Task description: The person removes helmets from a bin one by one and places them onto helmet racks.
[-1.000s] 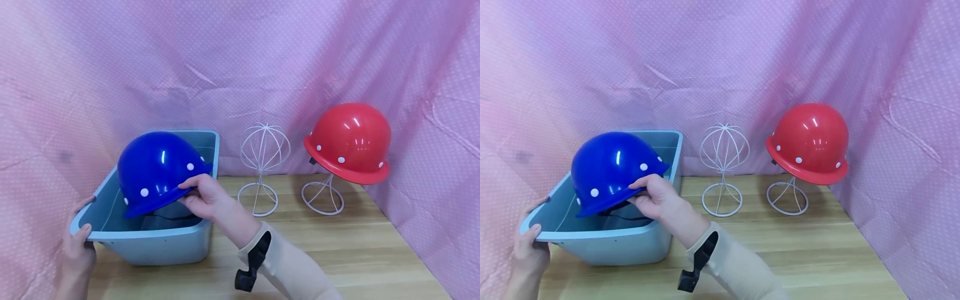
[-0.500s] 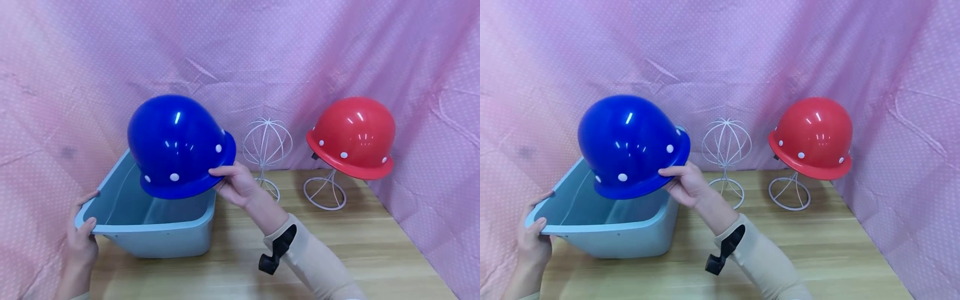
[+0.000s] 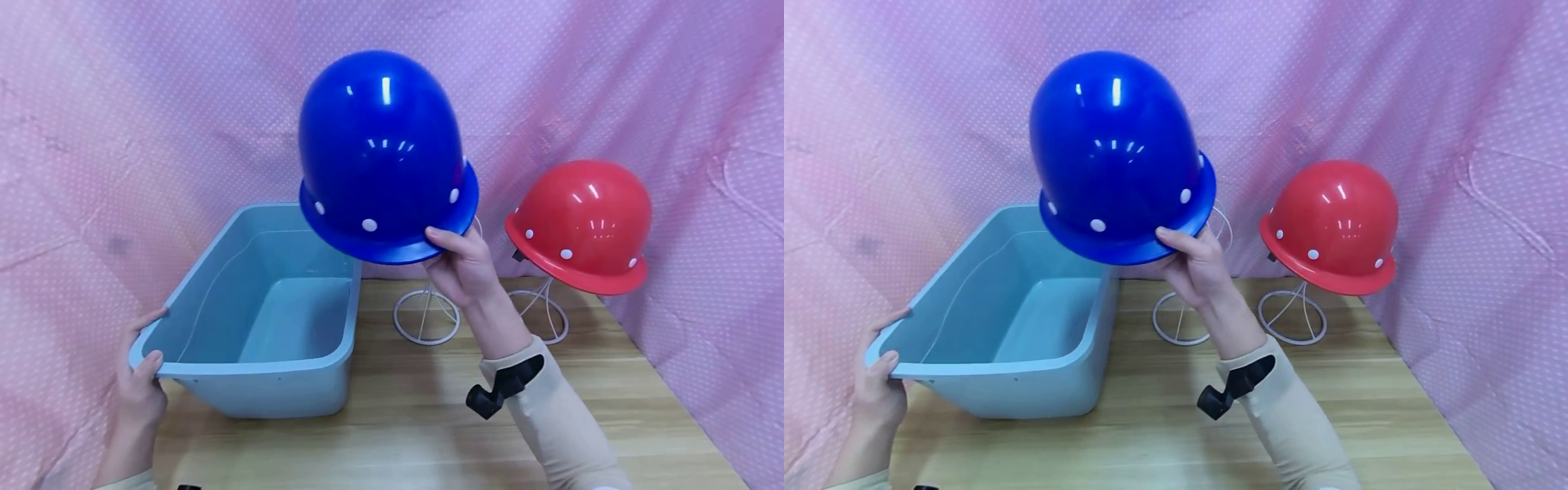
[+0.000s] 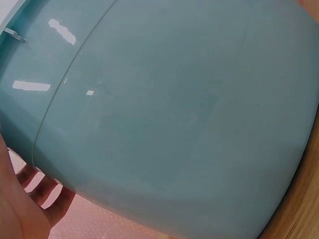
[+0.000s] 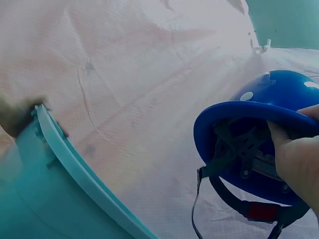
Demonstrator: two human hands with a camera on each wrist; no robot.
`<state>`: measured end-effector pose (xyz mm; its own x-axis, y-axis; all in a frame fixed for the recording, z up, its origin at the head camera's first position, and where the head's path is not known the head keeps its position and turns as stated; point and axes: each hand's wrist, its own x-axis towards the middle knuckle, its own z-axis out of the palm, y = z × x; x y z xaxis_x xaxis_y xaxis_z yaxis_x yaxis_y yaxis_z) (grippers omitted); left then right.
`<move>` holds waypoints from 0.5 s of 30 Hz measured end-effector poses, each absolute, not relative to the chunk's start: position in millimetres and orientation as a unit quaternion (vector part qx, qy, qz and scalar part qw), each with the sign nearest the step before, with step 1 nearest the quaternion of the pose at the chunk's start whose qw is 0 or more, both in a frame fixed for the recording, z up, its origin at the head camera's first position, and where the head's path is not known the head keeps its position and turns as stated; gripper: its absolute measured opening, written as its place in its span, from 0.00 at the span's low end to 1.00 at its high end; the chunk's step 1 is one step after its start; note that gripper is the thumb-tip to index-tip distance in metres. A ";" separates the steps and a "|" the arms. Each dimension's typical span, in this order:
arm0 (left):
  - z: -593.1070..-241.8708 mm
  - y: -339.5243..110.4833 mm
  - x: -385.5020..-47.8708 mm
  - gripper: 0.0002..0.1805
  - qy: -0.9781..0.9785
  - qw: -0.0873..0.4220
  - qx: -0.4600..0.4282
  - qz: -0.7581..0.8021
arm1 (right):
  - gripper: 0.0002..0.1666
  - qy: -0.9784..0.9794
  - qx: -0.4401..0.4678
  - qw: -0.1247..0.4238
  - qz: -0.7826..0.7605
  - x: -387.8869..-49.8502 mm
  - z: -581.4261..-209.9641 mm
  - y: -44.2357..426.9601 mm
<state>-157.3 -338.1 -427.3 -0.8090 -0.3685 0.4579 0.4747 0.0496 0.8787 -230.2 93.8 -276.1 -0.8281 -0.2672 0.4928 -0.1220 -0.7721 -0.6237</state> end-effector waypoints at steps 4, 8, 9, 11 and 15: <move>-424.9 -335.3 -155.3 0.38 -0.656 0.314 -0.031 -0.685 | 0.32 0.330 -0.293 0.010 -0.897 -230.9 -277.2 110.4; -424.5 -332.5 -153.1 0.39 -0.653 0.319 -0.019 -0.687 | 0.27 0.315 -0.288 -0.016 -0.904 -231.1 -283.4 125.8; -424.4 -332.0 -152.3 0.39 -0.653 0.320 -0.018 -0.687 | 0.27 0.308 -0.286 -0.020 -0.907 -231.2 -285.3 129.3; -423.6 -331.4 -151.4 0.38 -0.647 0.323 -0.023 -0.690 | 0.26 0.288 -0.281 -0.026 -0.915 -231.9 -289.6 135.8; -421.3 -329.1 -150.9 0.37 -0.641 0.325 -0.036 -0.694 | 0.27 0.252 -0.284 -0.029 -0.925 -234.4 -295.3 146.4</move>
